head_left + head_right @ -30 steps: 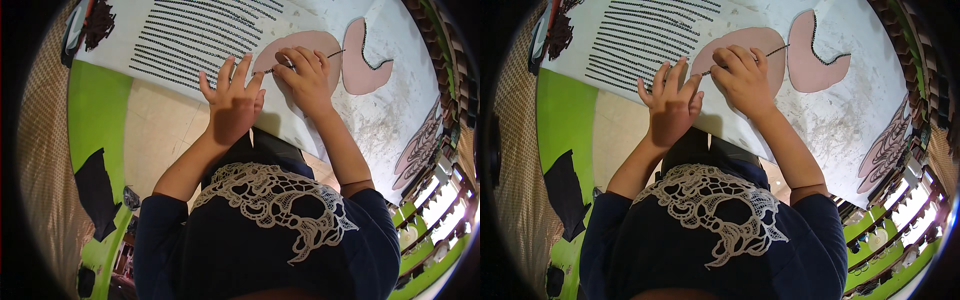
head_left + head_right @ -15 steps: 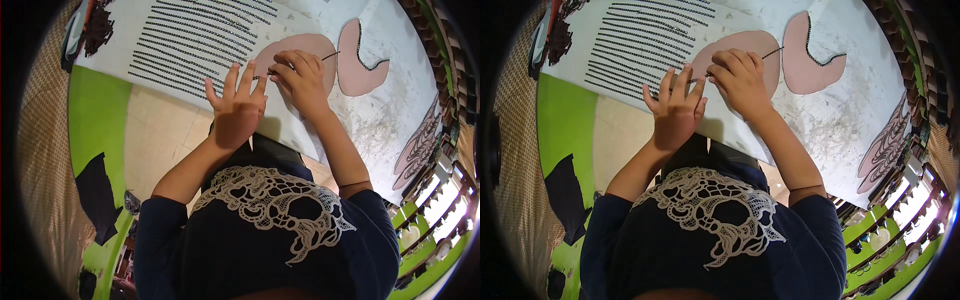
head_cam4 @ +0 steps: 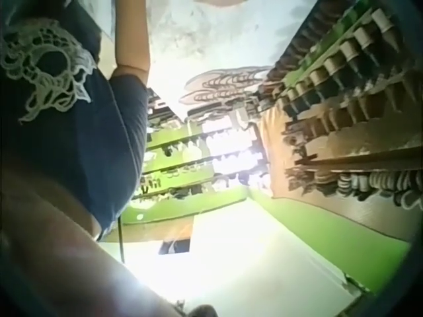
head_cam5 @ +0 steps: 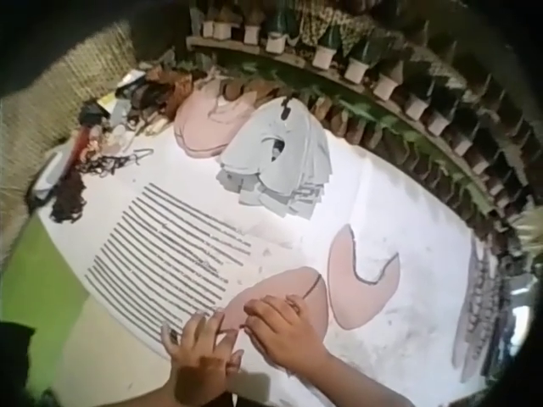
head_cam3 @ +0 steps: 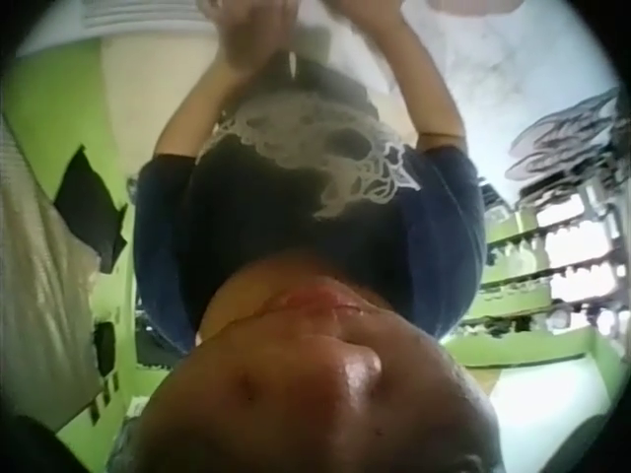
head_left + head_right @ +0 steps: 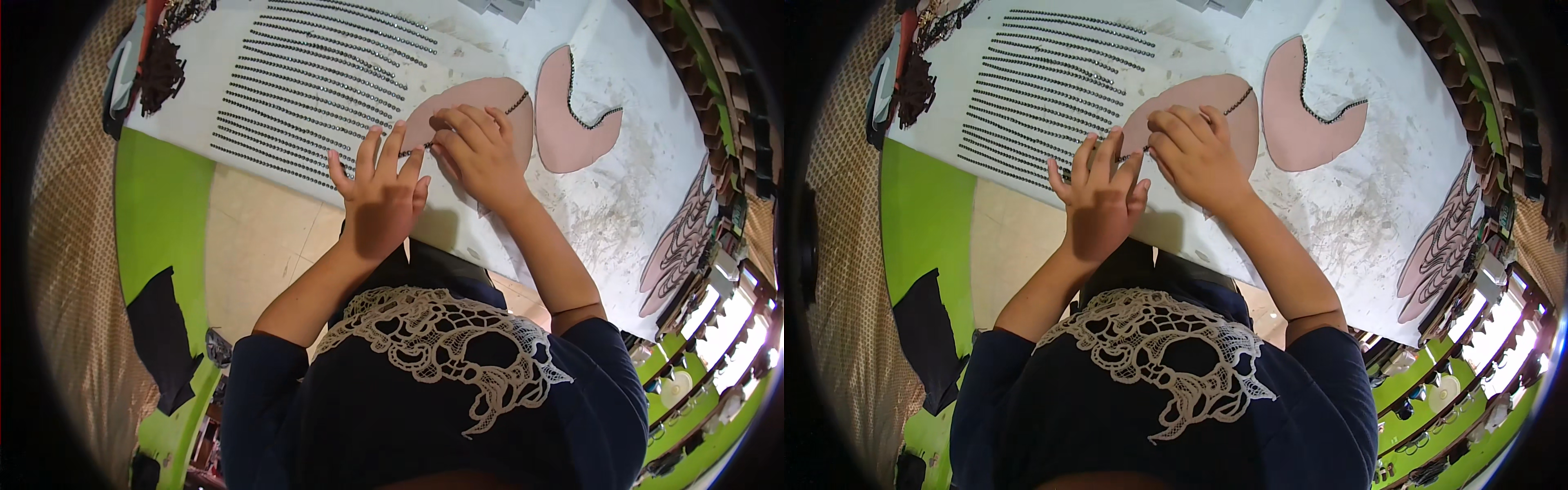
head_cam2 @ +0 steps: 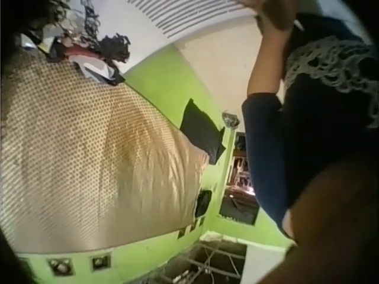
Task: Manually placing and aligning shoe upper components on a workspace for assembly.
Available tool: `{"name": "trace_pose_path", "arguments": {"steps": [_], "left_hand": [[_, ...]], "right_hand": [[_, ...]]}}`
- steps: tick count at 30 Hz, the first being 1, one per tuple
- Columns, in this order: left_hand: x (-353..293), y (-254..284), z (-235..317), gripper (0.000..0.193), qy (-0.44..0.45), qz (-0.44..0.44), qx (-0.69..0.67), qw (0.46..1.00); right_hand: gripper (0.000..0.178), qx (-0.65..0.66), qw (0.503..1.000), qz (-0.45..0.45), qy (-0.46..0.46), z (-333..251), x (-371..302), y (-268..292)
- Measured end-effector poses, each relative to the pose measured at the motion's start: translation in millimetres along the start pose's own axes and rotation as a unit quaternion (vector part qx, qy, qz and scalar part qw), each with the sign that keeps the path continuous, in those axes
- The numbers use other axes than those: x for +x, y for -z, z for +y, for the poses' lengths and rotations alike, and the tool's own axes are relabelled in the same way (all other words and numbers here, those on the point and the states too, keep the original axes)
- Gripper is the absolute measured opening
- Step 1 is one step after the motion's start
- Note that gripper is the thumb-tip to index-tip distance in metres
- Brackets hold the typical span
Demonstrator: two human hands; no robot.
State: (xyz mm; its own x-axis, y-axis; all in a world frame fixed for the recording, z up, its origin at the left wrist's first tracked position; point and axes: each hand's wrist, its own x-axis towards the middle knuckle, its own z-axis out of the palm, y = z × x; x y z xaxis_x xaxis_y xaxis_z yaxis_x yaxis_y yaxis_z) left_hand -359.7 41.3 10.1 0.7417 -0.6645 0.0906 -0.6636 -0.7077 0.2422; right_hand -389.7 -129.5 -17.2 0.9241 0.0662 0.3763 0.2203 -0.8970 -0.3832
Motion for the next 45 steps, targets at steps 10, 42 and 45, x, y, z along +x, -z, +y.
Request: {"name": "trace_pose_path", "arguments": {"steps": [10, 42, 45], "left_hand": [[-3.8, 1.1, -8.0, 0.039, -0.018, -0.016, -0.015, 1.0], [8.1, 2.9, -8.9, 0.045, -0.038, -0.039, -0.009, 0.999], [8.9, 4.5, -8.0, 0.047, -0.037, -0.047, -0.011, 0.998]], "right_hand": [[0.019, -0.037, 0.999, -0.008, 0.001, 7.9, -7.5, 2.5], [0.013, 0.074, 0.973, -0.118, -0.185, 6.1, 18.3, 14.3], [0.014, 0.055, 0.977, -0.123, -0.163, 10.8, 15.6, 15.3]]}}
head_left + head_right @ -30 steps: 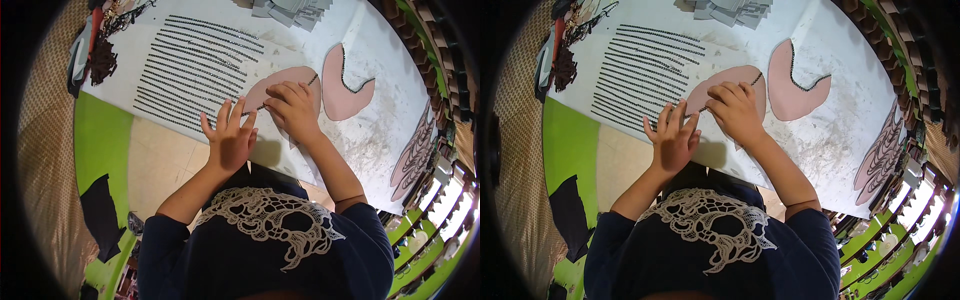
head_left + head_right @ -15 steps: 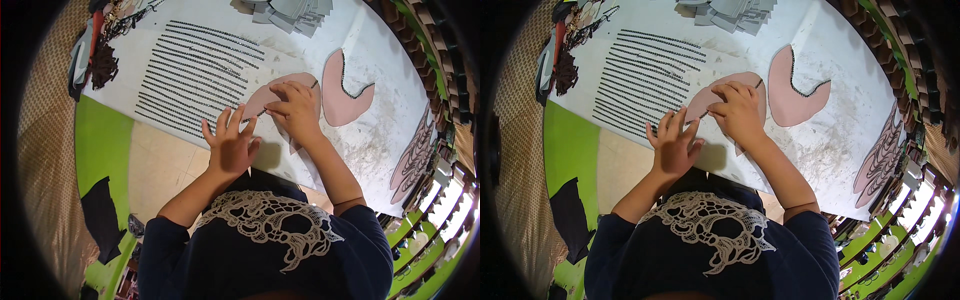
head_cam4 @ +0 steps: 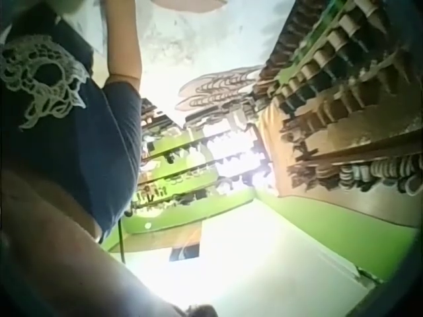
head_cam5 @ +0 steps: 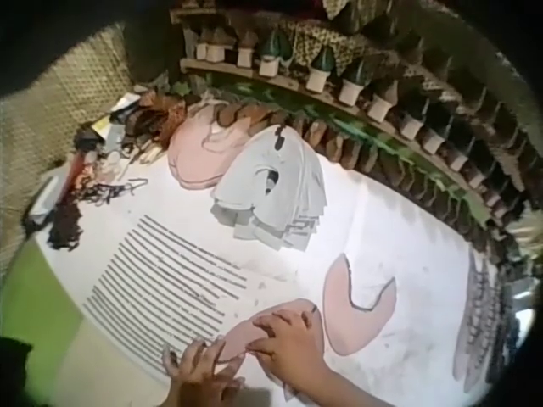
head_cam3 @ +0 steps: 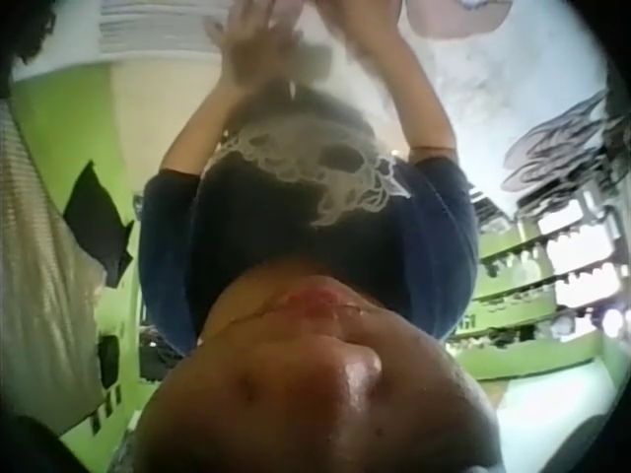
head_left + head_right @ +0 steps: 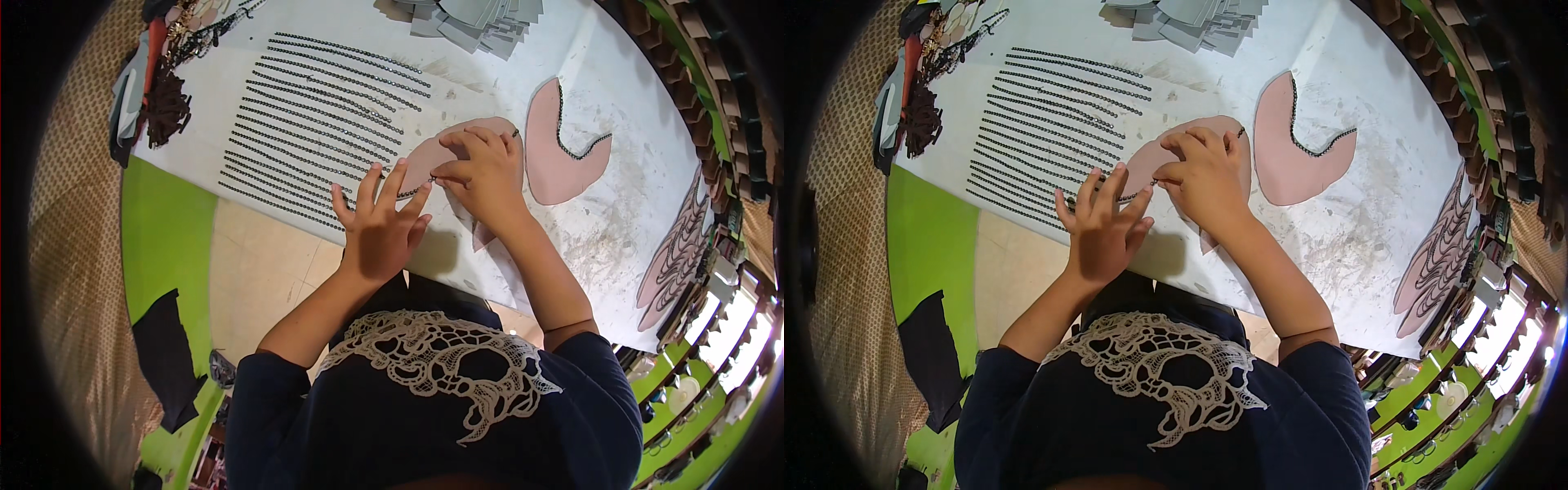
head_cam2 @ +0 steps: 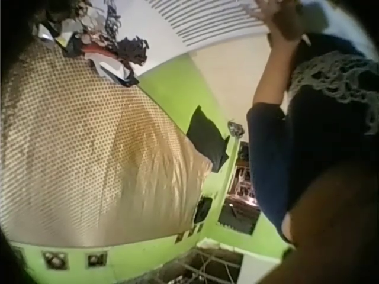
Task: Manually placing and aligning shoe upper components on a workspace for assembly.
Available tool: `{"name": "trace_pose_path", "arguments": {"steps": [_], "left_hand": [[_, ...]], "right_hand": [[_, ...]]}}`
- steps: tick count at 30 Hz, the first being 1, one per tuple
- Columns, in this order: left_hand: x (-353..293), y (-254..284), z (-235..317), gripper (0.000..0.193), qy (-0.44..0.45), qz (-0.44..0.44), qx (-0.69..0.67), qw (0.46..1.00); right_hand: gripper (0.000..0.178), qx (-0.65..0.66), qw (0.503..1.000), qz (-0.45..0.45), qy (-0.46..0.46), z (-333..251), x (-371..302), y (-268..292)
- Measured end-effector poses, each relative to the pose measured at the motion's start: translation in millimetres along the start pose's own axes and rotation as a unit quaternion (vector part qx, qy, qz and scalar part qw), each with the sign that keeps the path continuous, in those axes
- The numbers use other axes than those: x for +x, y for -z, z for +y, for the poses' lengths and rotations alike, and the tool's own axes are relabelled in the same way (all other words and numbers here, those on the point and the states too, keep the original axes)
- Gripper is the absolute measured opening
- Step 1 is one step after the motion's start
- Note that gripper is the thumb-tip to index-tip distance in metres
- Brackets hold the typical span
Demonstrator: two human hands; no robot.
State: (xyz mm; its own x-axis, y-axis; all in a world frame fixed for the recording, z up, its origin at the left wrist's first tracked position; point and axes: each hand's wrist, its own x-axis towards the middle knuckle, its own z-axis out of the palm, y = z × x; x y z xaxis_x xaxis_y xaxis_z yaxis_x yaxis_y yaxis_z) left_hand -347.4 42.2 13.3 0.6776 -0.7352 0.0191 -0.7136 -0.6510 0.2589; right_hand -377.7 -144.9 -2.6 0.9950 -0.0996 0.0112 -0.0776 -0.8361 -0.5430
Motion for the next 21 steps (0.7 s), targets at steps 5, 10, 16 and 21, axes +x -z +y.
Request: {"name": "trace_pose_path", "arguments": {"steps": [5, 10, 16, 21], "left_hand": [[-2.6, -3.5, -5.2, 0.046, 0.007, 0.003, 0.022, 1.0], [-9.0, -9.6, -2.2, 0.047, -0.006, 0.005, 0.05, 0.999], [-15.5, -21.5, 5.4, 0.052, -0.032, 0.043, 0.089, 0.995], [-10.6, -14.0, 10.1, 0.055, -0.003, 0.017, 0.072, 0.997]], "right_hand": [[0.014, -0.021, 1.0, 0.01, 0.011, -0.6, -3.6, -2.2], [0.013, -0.026, 0.999, 0.017, 0.011, -1.8, -4.3, -2.8], [0.01, -0.012, 1.0, 0.025, 0.008, -1.1, -3.3, -3.3], [0.01, -0.015, 1.0, 0.022, -0.006, -3.1, -2.2, -4.0]]}}
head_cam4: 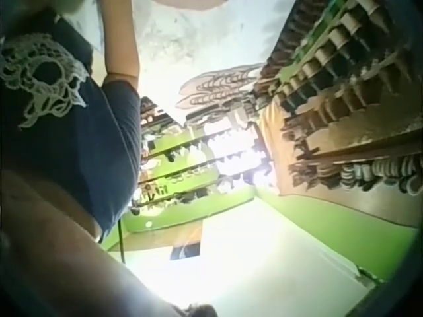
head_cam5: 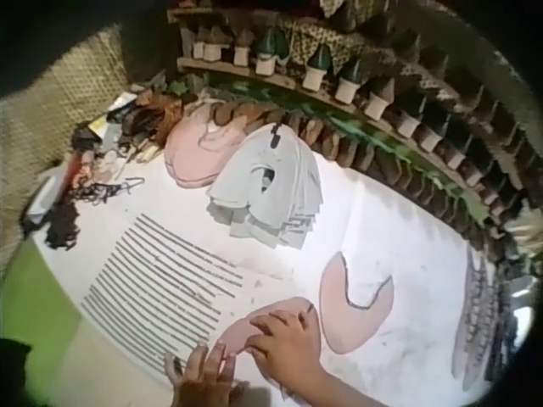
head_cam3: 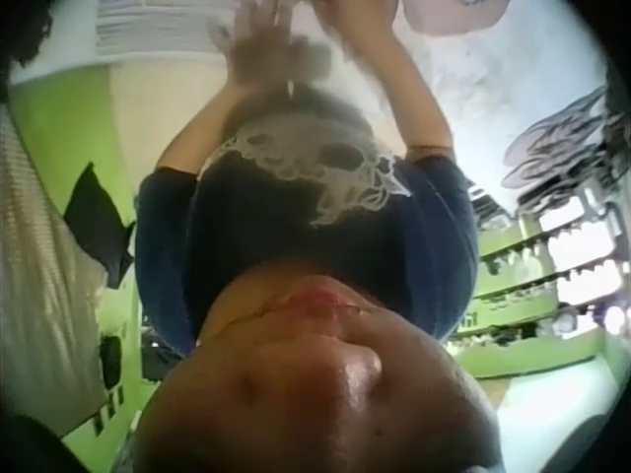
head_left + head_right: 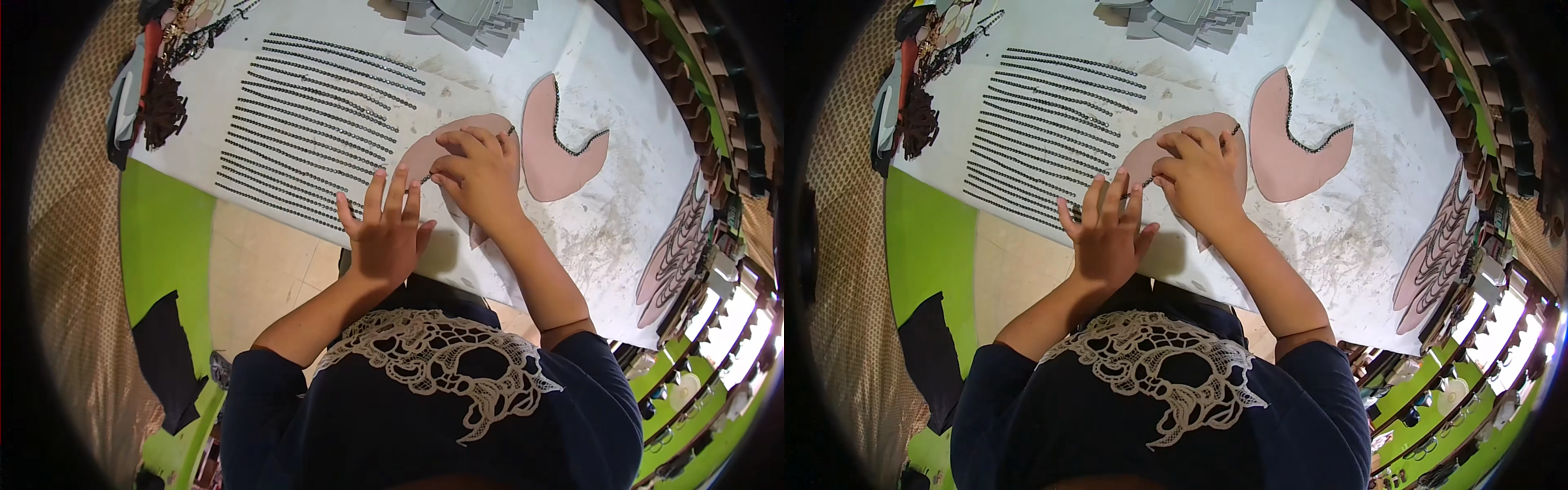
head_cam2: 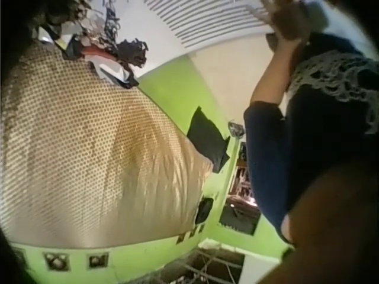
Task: Manually placing and aligning shoe upper components on a workspace for assembly.
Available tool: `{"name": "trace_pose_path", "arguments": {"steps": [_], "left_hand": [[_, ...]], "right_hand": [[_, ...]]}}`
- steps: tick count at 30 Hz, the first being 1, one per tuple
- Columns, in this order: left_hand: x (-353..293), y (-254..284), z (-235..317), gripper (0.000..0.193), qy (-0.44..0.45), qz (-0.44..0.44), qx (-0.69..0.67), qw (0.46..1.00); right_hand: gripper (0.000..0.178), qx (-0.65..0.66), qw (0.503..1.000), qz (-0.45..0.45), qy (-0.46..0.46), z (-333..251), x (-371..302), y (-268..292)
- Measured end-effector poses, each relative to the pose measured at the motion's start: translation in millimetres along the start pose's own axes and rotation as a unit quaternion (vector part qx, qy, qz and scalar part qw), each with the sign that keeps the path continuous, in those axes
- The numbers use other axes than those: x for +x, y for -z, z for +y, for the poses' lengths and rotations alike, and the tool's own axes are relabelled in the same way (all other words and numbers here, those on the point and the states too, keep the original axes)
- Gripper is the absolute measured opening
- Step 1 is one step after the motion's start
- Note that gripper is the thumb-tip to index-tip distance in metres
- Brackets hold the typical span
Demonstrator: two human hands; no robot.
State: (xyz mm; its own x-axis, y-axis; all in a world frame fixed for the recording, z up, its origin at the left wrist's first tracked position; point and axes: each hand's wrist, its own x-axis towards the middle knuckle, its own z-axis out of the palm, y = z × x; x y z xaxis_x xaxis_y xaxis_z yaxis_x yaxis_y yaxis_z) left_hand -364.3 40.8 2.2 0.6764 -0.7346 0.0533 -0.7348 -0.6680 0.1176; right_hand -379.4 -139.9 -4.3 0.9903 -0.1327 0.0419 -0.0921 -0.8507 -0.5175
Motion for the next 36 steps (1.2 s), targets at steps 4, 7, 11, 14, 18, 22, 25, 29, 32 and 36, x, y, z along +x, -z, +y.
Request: {"name": "trace_pose_path", "arguments": {"steps": [4, 7, 11, 14, 18, 22, 25, 29, 32, 36], "left_hand": [[4.0, 0.2, -0.6, 0.053, 0.005, 0.001, -0.011, 1.0], [7.3, 3.1, -1.5, 0.053, 0.002, 0.02, -0.022, 1.0], [7.9, 5.1, -2.6, 0.052, -0.001, 0.001, -0.02, 1.0], [6.6, 2.6, -1.2, 0.052, 0.0, 0.004, -0.017, 1.0], [6.9, -0.6, 0.9, 0.051, -0.002, 0.017, -0.015, 1.0], [10.0, 3.1, 1.4, 0.048, -0.002, 0.014, -0.013, 1.0], [12.7, 7.6, 1.4, 0.045, 0.002, 0.011, -0.024, 1.0], [17.1, 11.5, -1.4, 0.043, 0.021, -0.019, -0.063, 0.998], [19.8, 7.5, -2.0, 0.045, 0.018, -0.02, -0.062, 0.998], [18.7, 2.5, -0.5, 0.044, 0.012, -0.014, -0.068, 0.998]], "right_hand": [[0.01, 0.008, 1.0, 0.001, -0.006, -2.1, 0.7, -0.9], [0.01, 0.007, 1.0, 0.006, -0.004, -2.4, 1.2, -1.5], [0.009, 0.002, 1.0, 0.018, -0.001, -3.0, 1.7, -2.2], [0.008, -0.002, 1.0, 0.023, -0.004, -3.4, 1.5, -4.1], [0.009, -0.005, 1.0, 0.018, -0.009, -4.5, 0.3, -3.1], [0.011, -0.001, 1.0, 0.01, -0.007, -0.7, 0.6, 1.5], [0.013, 0.008, 1.0, 0.015, -0.021, 5.7, -1.6, 8.5], [0.014, 0.014, 0.999, 0.017, -0.026, 9.6, -2.7, 7.5], [0.014, 0.008, 1.0, 0.019, -0.02, 8.8, -2.3, 7.6], [0.012, 0.012, 1.0, 0.02, -0.02, 9.5, -2.6, 5.7]]}}
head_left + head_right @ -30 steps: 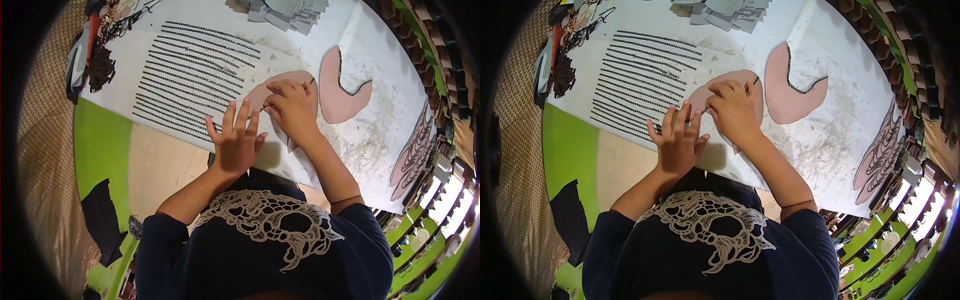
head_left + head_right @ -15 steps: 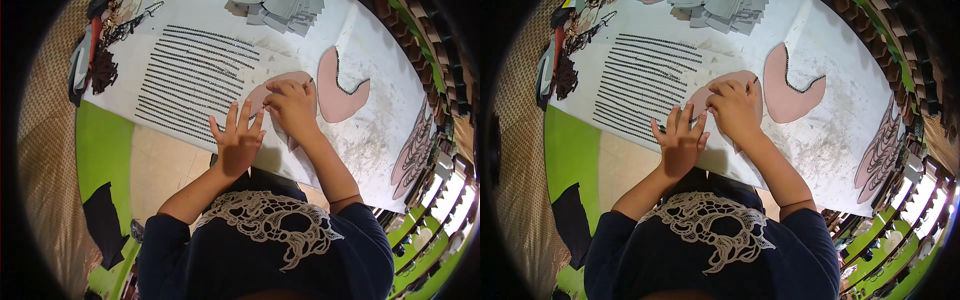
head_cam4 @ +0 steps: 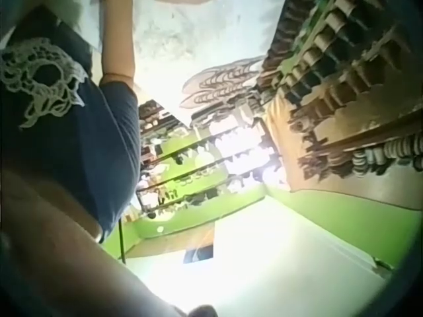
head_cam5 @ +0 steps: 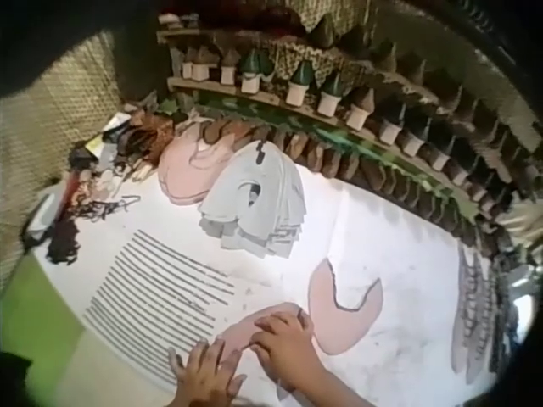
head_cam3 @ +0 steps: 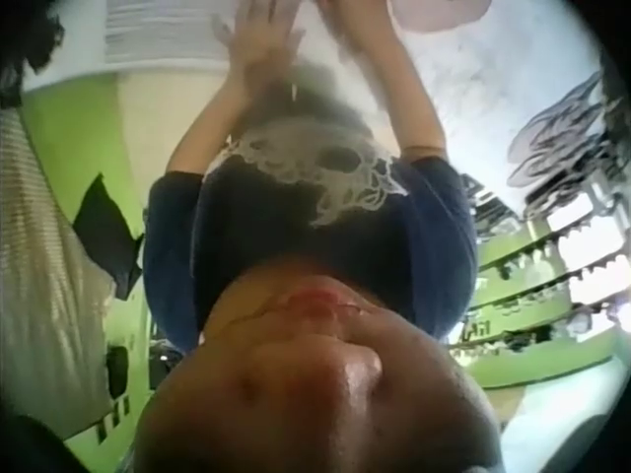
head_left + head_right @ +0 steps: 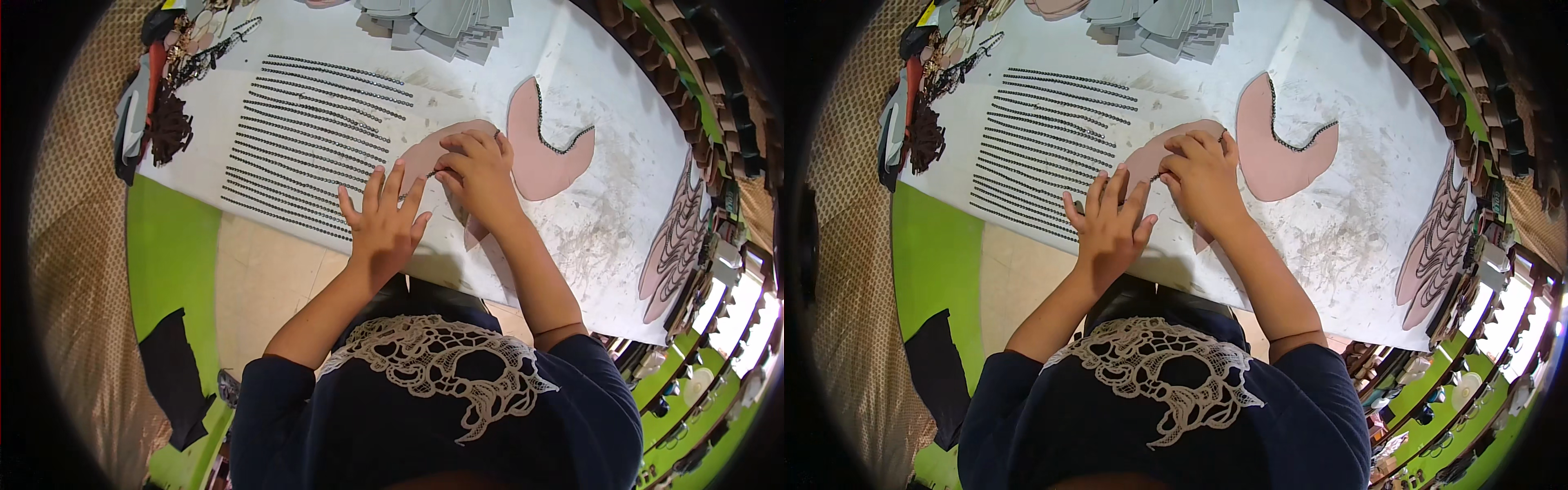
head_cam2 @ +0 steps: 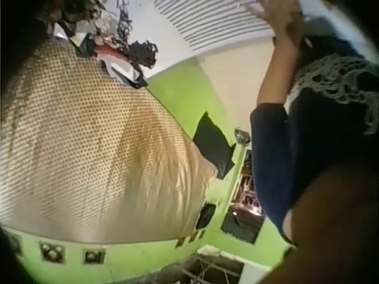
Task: Manually placing and aligning shoe upper components on a workspace for assembly.
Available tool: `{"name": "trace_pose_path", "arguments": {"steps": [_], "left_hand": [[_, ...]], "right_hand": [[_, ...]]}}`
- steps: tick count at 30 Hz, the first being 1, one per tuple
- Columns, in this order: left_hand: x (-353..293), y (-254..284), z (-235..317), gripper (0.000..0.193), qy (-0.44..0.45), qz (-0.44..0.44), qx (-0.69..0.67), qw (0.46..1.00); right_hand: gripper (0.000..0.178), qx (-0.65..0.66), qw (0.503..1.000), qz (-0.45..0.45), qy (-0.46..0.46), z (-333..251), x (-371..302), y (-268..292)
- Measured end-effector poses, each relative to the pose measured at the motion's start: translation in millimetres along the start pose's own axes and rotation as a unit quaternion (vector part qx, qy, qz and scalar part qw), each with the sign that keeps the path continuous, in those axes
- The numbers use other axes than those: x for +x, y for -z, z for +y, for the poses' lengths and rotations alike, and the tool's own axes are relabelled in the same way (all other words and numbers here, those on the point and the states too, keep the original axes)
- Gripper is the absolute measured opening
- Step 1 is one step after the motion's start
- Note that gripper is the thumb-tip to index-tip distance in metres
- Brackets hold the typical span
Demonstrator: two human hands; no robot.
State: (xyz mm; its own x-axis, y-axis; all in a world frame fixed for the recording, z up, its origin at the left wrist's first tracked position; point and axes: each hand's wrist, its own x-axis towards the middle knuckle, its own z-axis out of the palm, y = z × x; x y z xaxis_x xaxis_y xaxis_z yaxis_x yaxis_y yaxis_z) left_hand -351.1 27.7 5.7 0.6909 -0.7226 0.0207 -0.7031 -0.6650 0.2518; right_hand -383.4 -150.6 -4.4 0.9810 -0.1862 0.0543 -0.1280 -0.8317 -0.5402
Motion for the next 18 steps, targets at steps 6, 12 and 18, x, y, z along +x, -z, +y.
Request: {"name": "trace_pose_path", "arguments": {"steps": [6, 12, 18], "left_hand": [[-1.6, -7.5, 0.7, 0.048, -0.003, -0.004, 0.035, 0.999], [-3.1, -8.4, 3.1, 0.047, -0.003, -0.015, 0.053, 0.998], [-5.3, -6.4, 1.8, 0.052, -0.003, -0.019, 0.05, 0.999]], "right_hand": [[0.011, 0.0, 1.0, 0.009, -0.011, 1.0, 0.0, -3.0], [0.01, -0.001, 1.0, 0.027, 0.0, -0.1, -0.1, -3.2], [0.011, -0.041, 0.999, 0.009, 0.013, 2.6, -1.5, -0.1]]}}
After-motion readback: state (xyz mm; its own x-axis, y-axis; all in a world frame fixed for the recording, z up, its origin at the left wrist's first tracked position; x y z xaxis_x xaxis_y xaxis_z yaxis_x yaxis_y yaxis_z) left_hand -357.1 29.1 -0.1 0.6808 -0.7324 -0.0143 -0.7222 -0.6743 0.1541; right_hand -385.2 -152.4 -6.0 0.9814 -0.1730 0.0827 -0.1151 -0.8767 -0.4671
